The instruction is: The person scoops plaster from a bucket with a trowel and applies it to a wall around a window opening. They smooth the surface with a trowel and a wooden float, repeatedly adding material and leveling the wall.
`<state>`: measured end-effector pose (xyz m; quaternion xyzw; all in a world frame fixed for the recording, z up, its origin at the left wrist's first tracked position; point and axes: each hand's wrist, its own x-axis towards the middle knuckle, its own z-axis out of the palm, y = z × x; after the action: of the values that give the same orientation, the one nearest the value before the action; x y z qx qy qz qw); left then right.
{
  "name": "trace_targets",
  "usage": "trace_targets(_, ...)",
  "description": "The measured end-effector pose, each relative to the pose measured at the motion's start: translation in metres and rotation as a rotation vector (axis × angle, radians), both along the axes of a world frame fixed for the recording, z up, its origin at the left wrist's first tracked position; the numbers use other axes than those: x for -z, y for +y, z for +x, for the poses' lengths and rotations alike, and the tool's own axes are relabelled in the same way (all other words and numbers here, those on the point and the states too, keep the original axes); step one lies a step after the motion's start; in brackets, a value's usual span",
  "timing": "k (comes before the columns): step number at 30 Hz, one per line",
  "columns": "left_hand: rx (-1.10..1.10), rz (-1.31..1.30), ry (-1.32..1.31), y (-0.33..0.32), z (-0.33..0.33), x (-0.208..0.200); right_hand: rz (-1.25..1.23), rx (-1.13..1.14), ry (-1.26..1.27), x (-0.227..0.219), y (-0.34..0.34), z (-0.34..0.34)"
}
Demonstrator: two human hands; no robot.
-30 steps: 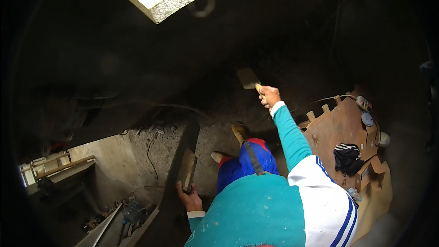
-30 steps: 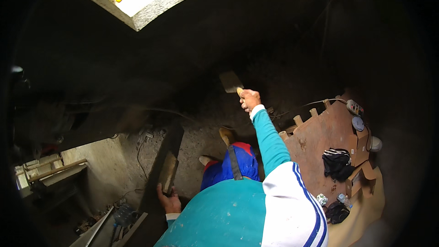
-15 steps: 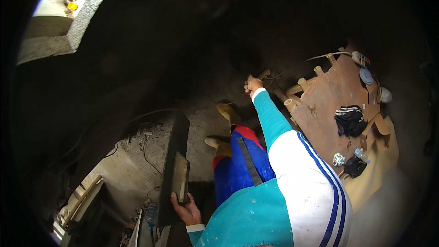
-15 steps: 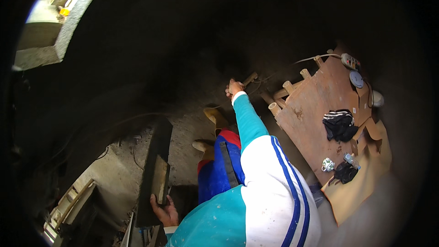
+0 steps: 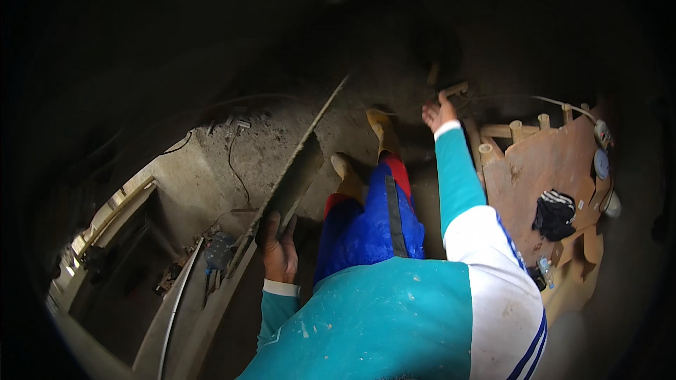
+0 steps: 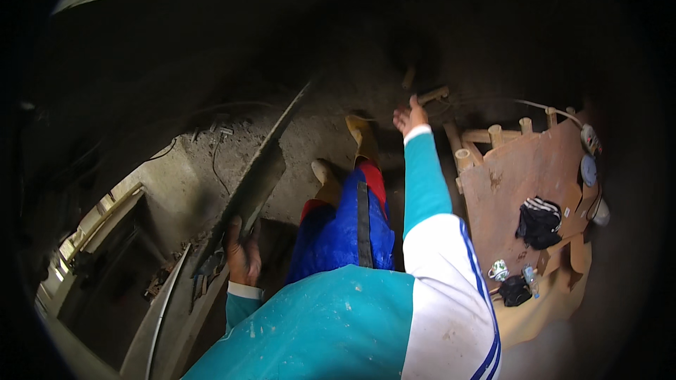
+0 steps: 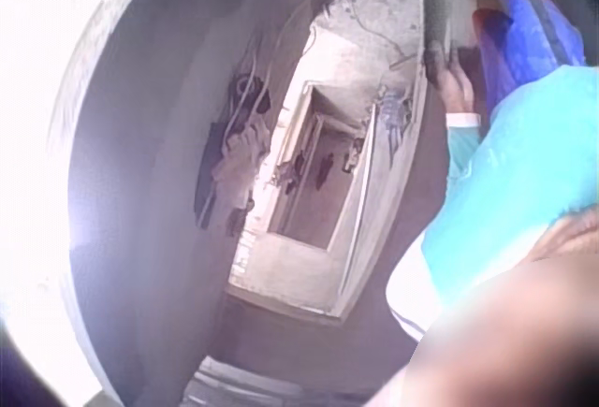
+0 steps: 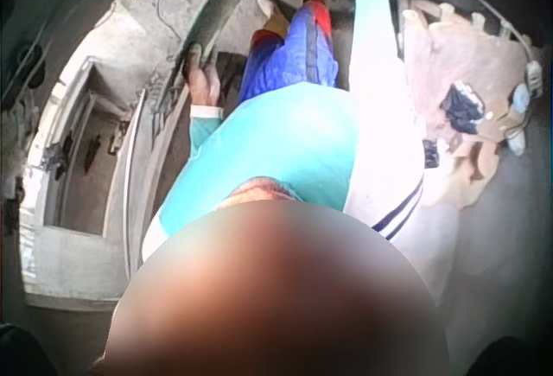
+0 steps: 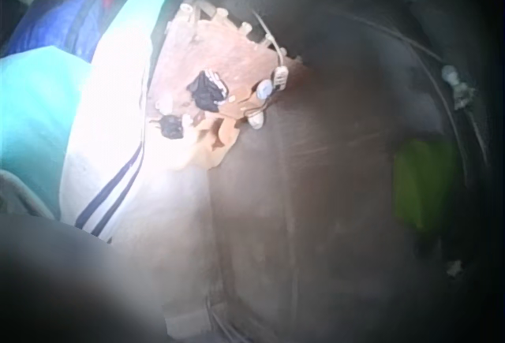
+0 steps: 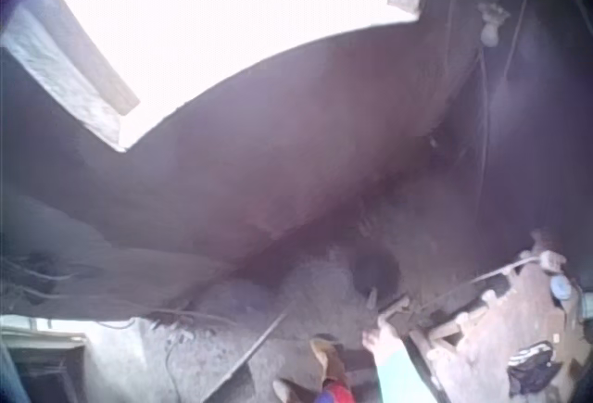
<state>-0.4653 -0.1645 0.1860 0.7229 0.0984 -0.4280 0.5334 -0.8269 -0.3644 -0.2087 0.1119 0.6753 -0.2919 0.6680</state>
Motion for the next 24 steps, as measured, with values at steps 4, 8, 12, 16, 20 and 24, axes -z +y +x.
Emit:
trace_targets(4, 0.099, -0.115, -0.022, 0.002, 0.01, -0.014, -0.147, -0.249, -0.06, -0.108, 0.049, 0.055)
trace_targets(8, 0.164, -0.243, -0.065, 0.009, 0.028, -0.021, -0.337, -0.493, -0.239, -0.22, 0.085, 0.132)
trace_targets(12, 0.128, -0.42, 0.014, 0.021, 0.047, -0.033, -0.836, -0.57, -0.464, -0.329, 0.116, 0.215)
trace_targets(16, 0.182, -0.578, 0.204, 0.036, 0.074, -0.054, -0.843, -0.324, -0.24, -0.41, 0.147, 0.286)
trace_targets(20, 0.271, -0.624, 0.389, 0.047, 0.111, -0.076, -1.02, -0.247, 0.129, -0.469, 0.165, 0.344)
trace_targets(24, 0.954, -0.812, 0.17, 0.071, 0.168, -0.105, -1.382, 0.042, 0.25, -0.546, 0.138, 0.389)
